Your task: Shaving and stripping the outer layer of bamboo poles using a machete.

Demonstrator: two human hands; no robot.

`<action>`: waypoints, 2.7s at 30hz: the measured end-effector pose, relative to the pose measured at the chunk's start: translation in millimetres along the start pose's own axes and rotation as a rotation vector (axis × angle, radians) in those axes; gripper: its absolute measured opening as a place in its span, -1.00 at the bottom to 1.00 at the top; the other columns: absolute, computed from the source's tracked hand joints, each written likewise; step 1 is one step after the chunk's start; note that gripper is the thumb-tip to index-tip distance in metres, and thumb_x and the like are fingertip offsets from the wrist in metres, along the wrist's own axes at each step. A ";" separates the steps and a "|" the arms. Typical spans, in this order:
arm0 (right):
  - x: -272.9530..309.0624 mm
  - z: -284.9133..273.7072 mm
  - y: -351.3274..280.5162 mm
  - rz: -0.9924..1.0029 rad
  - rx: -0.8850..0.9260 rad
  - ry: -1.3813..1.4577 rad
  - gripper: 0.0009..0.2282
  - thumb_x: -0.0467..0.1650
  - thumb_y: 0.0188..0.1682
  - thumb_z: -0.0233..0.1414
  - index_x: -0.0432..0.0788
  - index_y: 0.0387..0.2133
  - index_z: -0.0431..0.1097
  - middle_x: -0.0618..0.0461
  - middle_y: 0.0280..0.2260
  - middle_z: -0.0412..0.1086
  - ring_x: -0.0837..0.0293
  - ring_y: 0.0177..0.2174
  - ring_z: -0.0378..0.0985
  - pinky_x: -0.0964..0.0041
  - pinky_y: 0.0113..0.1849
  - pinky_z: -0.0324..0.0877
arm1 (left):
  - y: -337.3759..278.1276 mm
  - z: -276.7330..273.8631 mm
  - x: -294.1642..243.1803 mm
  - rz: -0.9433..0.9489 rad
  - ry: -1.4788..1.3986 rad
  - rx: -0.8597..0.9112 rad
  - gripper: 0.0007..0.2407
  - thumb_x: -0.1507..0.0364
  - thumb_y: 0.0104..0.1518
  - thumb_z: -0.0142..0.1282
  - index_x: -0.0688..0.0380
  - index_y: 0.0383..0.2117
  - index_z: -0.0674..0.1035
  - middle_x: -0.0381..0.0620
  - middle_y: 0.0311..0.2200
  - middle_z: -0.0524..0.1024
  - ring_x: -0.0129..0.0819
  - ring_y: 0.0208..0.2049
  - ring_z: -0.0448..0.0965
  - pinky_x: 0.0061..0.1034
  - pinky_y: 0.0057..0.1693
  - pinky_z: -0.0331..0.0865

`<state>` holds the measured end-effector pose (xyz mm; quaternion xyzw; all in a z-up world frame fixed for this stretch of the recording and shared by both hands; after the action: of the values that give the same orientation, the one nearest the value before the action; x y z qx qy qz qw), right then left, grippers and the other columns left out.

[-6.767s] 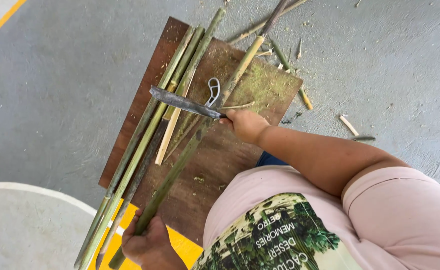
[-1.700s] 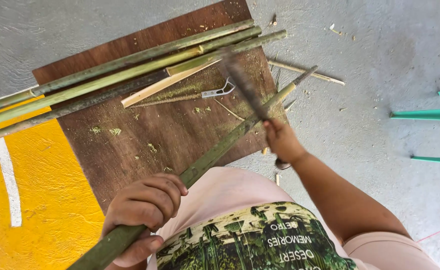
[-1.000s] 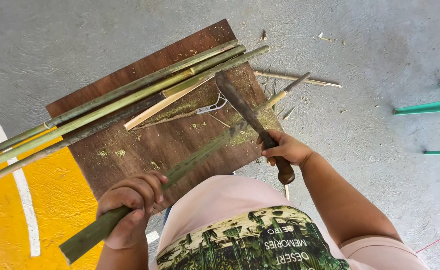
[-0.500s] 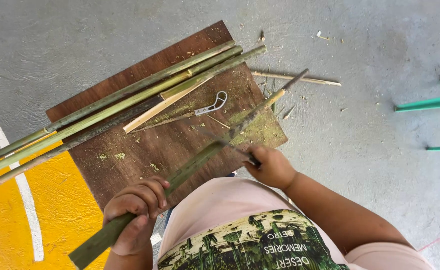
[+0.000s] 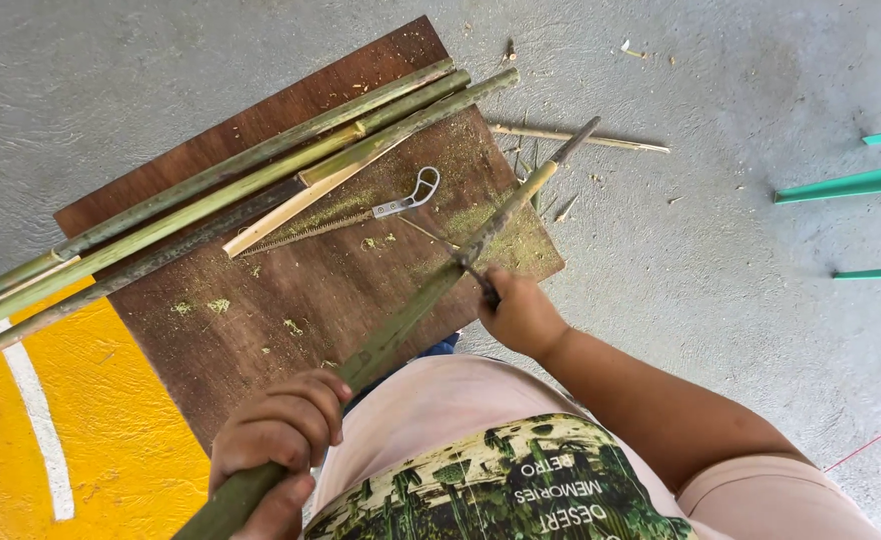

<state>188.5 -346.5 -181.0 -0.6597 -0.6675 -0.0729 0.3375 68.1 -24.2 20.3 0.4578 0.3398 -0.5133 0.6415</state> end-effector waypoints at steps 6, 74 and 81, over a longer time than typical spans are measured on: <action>-26.6 -25.9 30.7 0.318 0.131 0.013 -0.89 -0.45 0.01 0.02 -0.21 -0.24 0.37 -0.15 -0.48 0.48 0.04 -0.55 0.57 0.00 -0.43 0.53 | 4.4 10.8 -6.6 0.054 0.002 0.160 -0.77 0.32 -0.07 0.21 0.10 -0.62 0.37 -0.16 -0.63 0.36 -0.25 -0.52 0.51 -0.13 -0.02 0.47; -10.4 -18.3 9.0 0.514 0.124 0.071 -0.84 -0.46 0.00 0.08 -0.21 -0.22 0.27 -0.17 -0.47 0.43 -0.14 -0.57 0.52 -0.18 -0.49 0.47 | 1.0 3.5 13.3 0.137 -0.045 0.196 -0.83 0.39 -0.03 0.19 0.07 -0.60 0.40 -0.15 -0.61 0.39 -0.21 -0.43 0.52 -0.17 -0.01 0.46; -9.0 3.0 29.1 -0.130 0.076 0.062 -0.83 -0.45 -0.13 0.14 -0.26 -0.29 0.41 -0.17 -0.58 0.46 -0.03 -0.57 0.55 0.07 -0.45 0.47 | 5.3 11.8 6.8 0.132 -0.053 0.211 -0.82 0.38 -0.05 0.19 0.08 -0.61 0.39 -0.14 -0.61 0.40 -0.22 -0.45 0.51 -0.20 -0.04 0.45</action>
<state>213.6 -348.9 -198.4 -0.5991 -0.7004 -0.0899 0.3774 74.5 -37.4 19.5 0.5303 0.2359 -0.5148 0.6310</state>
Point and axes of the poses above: each hand's wrist, its own y-axis towards the middle knuckle, its own z-axis out of the palm, x = y × z, the point moved 8 cm from there along y, towards the middle knuckle
